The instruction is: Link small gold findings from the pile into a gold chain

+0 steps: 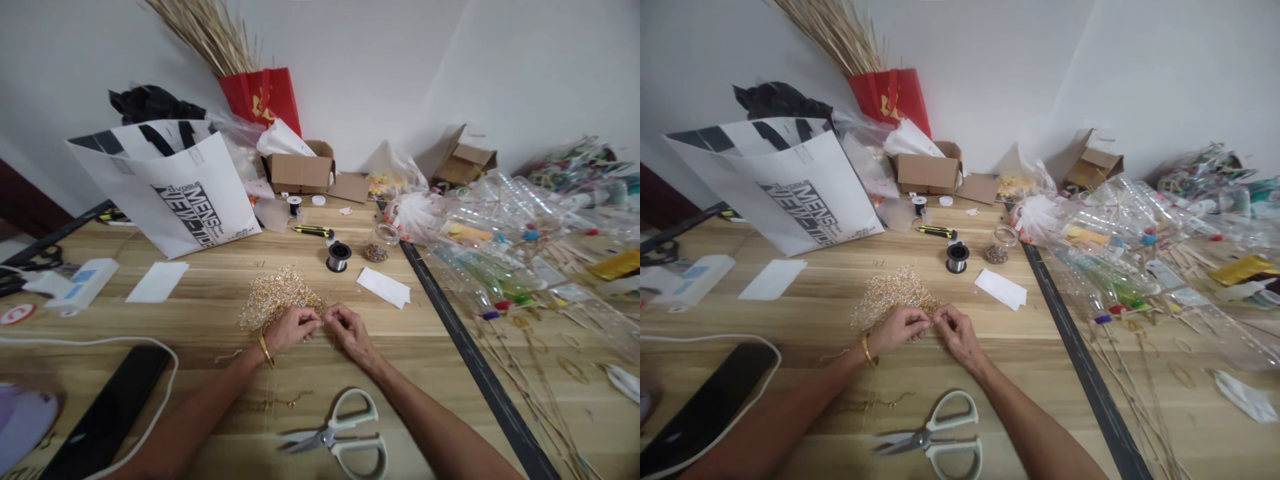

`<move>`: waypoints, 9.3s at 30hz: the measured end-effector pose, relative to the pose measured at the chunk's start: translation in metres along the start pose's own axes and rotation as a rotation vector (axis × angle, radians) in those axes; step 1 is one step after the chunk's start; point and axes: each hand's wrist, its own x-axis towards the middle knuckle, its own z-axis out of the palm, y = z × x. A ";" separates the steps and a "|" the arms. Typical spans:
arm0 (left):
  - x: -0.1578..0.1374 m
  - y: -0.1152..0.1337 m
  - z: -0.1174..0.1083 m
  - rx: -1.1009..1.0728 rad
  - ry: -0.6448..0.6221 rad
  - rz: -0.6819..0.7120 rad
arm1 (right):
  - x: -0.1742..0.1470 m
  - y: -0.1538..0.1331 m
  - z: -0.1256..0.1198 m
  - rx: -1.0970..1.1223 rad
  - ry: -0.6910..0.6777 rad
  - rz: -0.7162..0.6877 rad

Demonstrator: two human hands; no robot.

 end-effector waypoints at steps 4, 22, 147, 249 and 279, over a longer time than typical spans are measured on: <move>0.000 -0.001 0.000 0.004 -0.031 0.013 | 0.000 0.002 0.000 0.011 0.017 0.017; -0.001 0.006 -0.001 0.245 -0.018 0.026 | 0.000 0.001 -0.001 0.024 -0.001 0.051; -0.002 0.020 0.006 0.639 -0.061 0.196 | 0.010 -0.008 -0.042 0.210 -0.645 0.293; -0.002 0.003 0.003 -0.329 0.152 -0.139 | 0.010 -0.004 -0.030 0.188 -0.559 0.207; -0.002 0.005 0.000 -0.331 0.147 -0.153 | 0.009 -0.003 -0.029 0.181 -0.560 0.236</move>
